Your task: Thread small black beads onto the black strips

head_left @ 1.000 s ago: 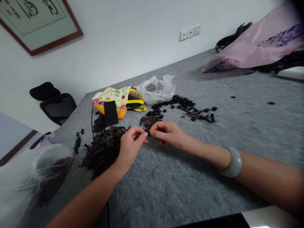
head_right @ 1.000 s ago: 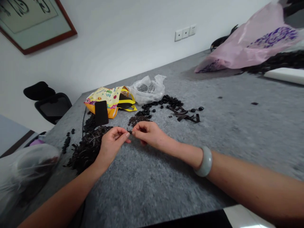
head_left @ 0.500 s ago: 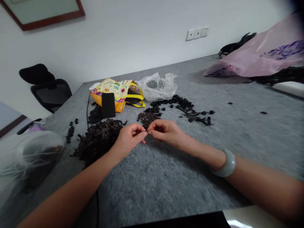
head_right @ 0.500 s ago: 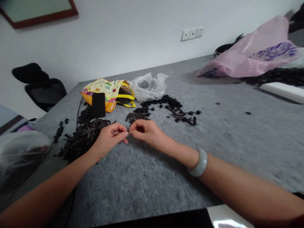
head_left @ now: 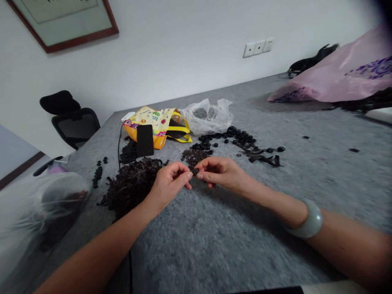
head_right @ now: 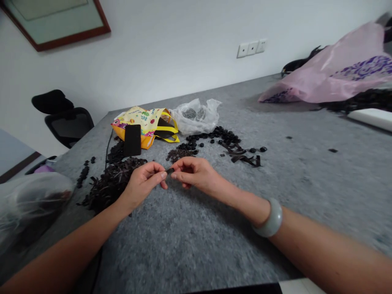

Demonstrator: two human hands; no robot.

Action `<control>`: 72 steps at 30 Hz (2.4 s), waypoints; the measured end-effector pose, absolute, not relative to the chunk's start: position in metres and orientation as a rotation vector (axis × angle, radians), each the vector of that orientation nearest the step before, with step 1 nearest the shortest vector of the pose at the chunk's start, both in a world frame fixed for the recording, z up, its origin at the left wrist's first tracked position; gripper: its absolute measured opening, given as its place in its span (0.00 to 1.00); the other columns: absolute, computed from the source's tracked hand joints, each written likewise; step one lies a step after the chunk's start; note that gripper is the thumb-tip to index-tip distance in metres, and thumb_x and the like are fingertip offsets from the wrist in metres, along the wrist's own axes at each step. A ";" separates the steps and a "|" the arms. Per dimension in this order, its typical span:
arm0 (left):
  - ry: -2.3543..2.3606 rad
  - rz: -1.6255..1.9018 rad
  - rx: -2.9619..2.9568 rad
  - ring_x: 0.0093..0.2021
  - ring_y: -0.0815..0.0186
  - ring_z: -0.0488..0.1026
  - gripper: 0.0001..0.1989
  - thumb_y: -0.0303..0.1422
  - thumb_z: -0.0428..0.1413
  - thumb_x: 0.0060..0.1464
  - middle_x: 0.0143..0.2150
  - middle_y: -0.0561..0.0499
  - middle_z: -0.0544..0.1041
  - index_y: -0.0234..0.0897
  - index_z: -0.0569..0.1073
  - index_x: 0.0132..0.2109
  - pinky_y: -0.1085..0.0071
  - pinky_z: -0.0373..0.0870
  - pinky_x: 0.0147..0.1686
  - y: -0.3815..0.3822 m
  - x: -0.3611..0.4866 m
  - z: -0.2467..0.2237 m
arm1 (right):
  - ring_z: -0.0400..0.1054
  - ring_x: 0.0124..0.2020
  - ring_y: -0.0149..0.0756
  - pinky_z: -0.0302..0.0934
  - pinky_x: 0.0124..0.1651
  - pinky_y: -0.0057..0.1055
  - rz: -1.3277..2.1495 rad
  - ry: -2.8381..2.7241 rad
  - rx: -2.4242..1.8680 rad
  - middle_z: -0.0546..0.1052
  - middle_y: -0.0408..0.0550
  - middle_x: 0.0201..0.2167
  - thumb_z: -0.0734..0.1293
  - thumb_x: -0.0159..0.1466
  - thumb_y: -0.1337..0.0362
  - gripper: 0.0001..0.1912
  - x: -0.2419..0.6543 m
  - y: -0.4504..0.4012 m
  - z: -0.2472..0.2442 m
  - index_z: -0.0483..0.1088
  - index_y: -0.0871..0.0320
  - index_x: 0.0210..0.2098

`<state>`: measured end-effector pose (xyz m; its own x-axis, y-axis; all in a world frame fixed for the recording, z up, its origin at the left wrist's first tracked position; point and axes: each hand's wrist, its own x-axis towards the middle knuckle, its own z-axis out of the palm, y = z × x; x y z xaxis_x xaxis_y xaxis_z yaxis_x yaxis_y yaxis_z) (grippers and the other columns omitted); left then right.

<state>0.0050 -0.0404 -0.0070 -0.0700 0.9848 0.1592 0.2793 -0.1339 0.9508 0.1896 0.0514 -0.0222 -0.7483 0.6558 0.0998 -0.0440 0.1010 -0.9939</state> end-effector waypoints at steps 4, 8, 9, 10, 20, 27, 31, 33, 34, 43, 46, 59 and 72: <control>1.428 1.251 1.474 0.25 0.68 0.76 0.08 0.37 0.59 0.55 0.25 0.55 0.75 0.37 0.72 0.34 0.73 0.69 0.29 -0.040 0.007 -0.009 | 0.63 0.22 0.25 0.58 0.23 0.23 1.647 -1.857 -0.612 0.73 0.42 0.27 0.74 0.59 0.54 0.15 0.188 0.049 -0.023 0.75 0.59 0.36; 1.463 1.250 1.478 0.25 0.68 0.76 0.07 0.36 0.60 0.53 0.26 0.55 0.74 0.37 0.72 0.34 0.73 0.70 0.28 -0.039 0.008 -0.009 | 0.64 0.21 0.25 0.57 0.22 0.23 1.658 -1.856 -0.648 0.73 0.42 0.26 0.73 0.59 0.54 0.15 0.187 0.048 -0.026 0.75 0.60 0.37; 1.468 1.250 1.478 0.25 0.68 0.77 0.07 0.36 0.60 0.53 0.26 0.55 0.74 0.37 0.72 0.33 0.73 0.70 0.28 -0.039 0.008 -0.009 | 0.63 0.21 0.25 0.57 0.22 0.23 1.668 -1.849 -0.657 0.73 0.42 0.26 0.73 0.59 0.54 0.14 0.187 0.048 -0.026 0.75 0.60 0.36; 1.472 1.254 1.476 0.25 0.68 0.77 0.07 0.35 0.60 0.53 0.26 0.55 0.74 0.37 0.72 0.33 0.73 0.70 0.27 -0.038 0.008 -0.009 | 0.63 0.21 0.25 0.57 0.22 0.23 1.679 -1.841 -0.667 0.73 0.42 0.25 0.73 0.59 0.54 0.14 0.186 0.048 -0.025 0.75 0.60 0.36; 1.611 1.335 1.912 0.31 0.67 0.78 0.09 0.33 0.62 0.53 0.40 0.49 0.80 0.39 0.75 0.42 0.69 0.75 0.34 -0.039 0.008 -0.016 | 0.60 0.18 0.24 0.53 0.20 0.23 1.797 -1.700 -0.786 0.69 0.38 0.20 0.73 0.56 0.57 0.12 0.183 0.045 -0.021 0.72 0.58 0.32; 1.593 1.290 2.281 0.38 0.63 0.78 0.06 0.28 0.58 0.58 0.36 0.49 0.82 0.40 0.79 0.41 0.66 0.74 0.41 -0.044 0.010 -0.012 | 0.49 0.16 0.22 0.41 0.18 0.23 2.053 -1.465 -0.759 0.62 0.34 0.15 0.73 0.52 0.60 0.09 0.182 0.037 -0.017 0.70 0.58 0.26; 1.632 1.286 2.106 0.36 0.64 0.79 0.06 0.26 0.59 0.55 0.35 0.51 0.83 0.41 0.79 0.39 0.68 0.75 0.39 -0.048 0.013 -0.004 | 0.47 0.17 0.21 0.41 0.19 0.23 2.210 -1.350 -0.676 0.62 0.34 0.16 0.74 0.51 0.62 0.10 0.183 0.034 -0.012 0.70 0.59 0.26; 1.617 1.296 1.999 0.34 0.64 0.80 0.05 0.28 0.59 0.54 0.34 0.51 0.83 0.40 0.79 0.38 0.68 0.76 0.37 -0.049 0.013 -0.001 | 0.47 0.17 0.22 0.41 0.19 0.22 2.220 -1.361 -0.644 0.62 0.34 0.16 0.74 0.52 0.62 0.10 0.183 0.033 -0.012 0.69 0.59 0.26; 1.604 1.291 1.939 0.33 0.64 0.80 0.05 0.28 0.60 0.53 0.33 0.51 0.83 0.40 0.79 0.38 0.69 0.76 0.36 -0.049 0.013 0.000 | 0.48 0.17 0.22 0.42 0.18 0.22 2.197 -1.396 -0.633 0.62 0.34 0.16 0.73 0.53 0.61 0.10 0.184 0.033 -0.012 0.69 0.59 0.27; 1.933 1.082 1.843 0.34 0.58 0.81 0.12 0.41 0.59 0.52 0.34 0.50 0.84 0.43 0.81 0.41 0.65 0.76 0.35 -0.037 -0.015 0.016 | 0.63 0.25 0.27 0.56 0.28 0.26 1.291 -2.216 -0.709 0.73 0.42 0.27 0.67 0.65 0.61 0.08 0.209 0.079 -0.001 0.73 0.59 0.33; 2.113 0.919 2.127 0.36 0.56 0.79 0.13 0.43 0.57 0.53 0.39 0.50 0.83 0.45 0.81 0.41 0.62 0.74 0.39 -0.034 -0.042 0.034 | 0.66 0.30 0.33 0.53 0.32 0.30 0.585 -2.425 -1.030 0.76 0.48 0.31 0.68 0.61 0.70 0.04 0.240 0.107 0.014 0.75 0.58 0.30; 2.469 0.296 2.097 0.37 0.53 0.77 0.17 0.45 0.54 0.57 0.39 0.47 0.82 0.42 0.81 0.45 0.63 0.69 0.36 -0.041 -0.096 0.064 | 0.66 0.30 0.35 0.49 0.31 0.32 0.277 -2.462 -1.449 0.80 0.51 0.35 0.65 0.62 0.70 0.10 0.283 0.152 0.011 0.79 0.55 0.36; 1.747 0.111 2.453 0.47 0.56 0.77 0.15 0.35 0.48 0.65 0.45 0.45 0.81 0.39 0.78 0.48 0.58 0.70 0.49 -0.031 -0.028 -0.004 | 0.72 0.36 0.42 0.53 0.30 0.32 0.179 -2.524 -1.687 0.82 0.55 0.39 0.69 0.63 0.60 0.10 0.281 0.170 -0.010 0.80 0.57 0.40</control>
